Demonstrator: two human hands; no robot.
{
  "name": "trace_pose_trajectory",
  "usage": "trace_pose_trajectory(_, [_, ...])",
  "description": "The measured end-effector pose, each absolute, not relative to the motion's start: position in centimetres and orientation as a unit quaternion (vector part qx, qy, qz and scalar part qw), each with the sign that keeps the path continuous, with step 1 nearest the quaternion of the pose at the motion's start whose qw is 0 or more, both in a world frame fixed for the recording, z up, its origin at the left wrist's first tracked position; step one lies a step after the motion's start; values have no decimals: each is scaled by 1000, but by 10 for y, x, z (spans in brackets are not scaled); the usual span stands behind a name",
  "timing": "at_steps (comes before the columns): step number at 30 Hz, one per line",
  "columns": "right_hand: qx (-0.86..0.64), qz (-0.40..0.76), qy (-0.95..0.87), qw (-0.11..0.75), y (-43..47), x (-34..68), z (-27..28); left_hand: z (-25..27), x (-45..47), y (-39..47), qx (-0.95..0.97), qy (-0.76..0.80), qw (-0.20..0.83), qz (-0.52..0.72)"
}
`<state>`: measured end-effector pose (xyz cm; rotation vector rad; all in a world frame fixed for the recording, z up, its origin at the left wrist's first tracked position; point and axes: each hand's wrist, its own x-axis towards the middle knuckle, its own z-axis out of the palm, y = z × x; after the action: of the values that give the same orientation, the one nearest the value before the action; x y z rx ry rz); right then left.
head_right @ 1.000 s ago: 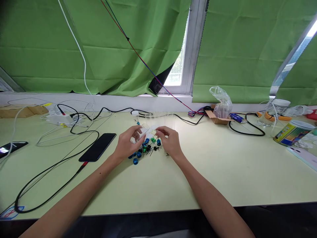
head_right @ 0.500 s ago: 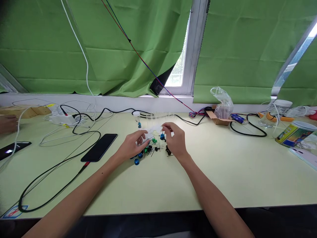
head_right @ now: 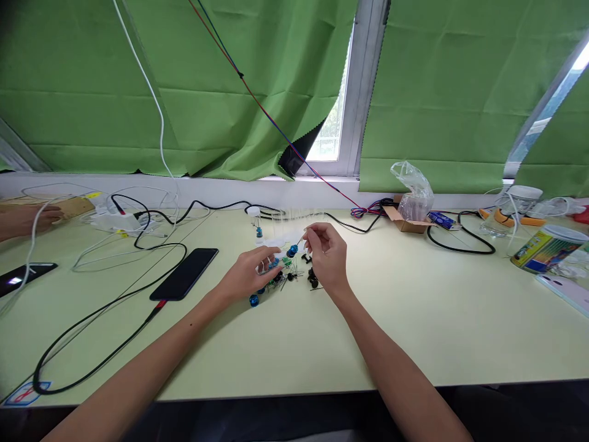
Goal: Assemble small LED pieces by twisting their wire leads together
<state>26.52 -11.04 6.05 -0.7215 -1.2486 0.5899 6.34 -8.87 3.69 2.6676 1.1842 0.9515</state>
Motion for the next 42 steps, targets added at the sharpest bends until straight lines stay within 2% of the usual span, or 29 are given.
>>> trace_pose_trajectory(13, [-341,305,-555,695,-103,265,56,38,69,-95,866,354,-4,354])
trace_pose_trajectory(27, [-378,321,-594,634,-99,267,51,38,73,-99,859,365,0,359])
trace_pose_trajectory(42, [-359,363,-570,644,-96,266,48,35,73,-99,859,355,6,368])
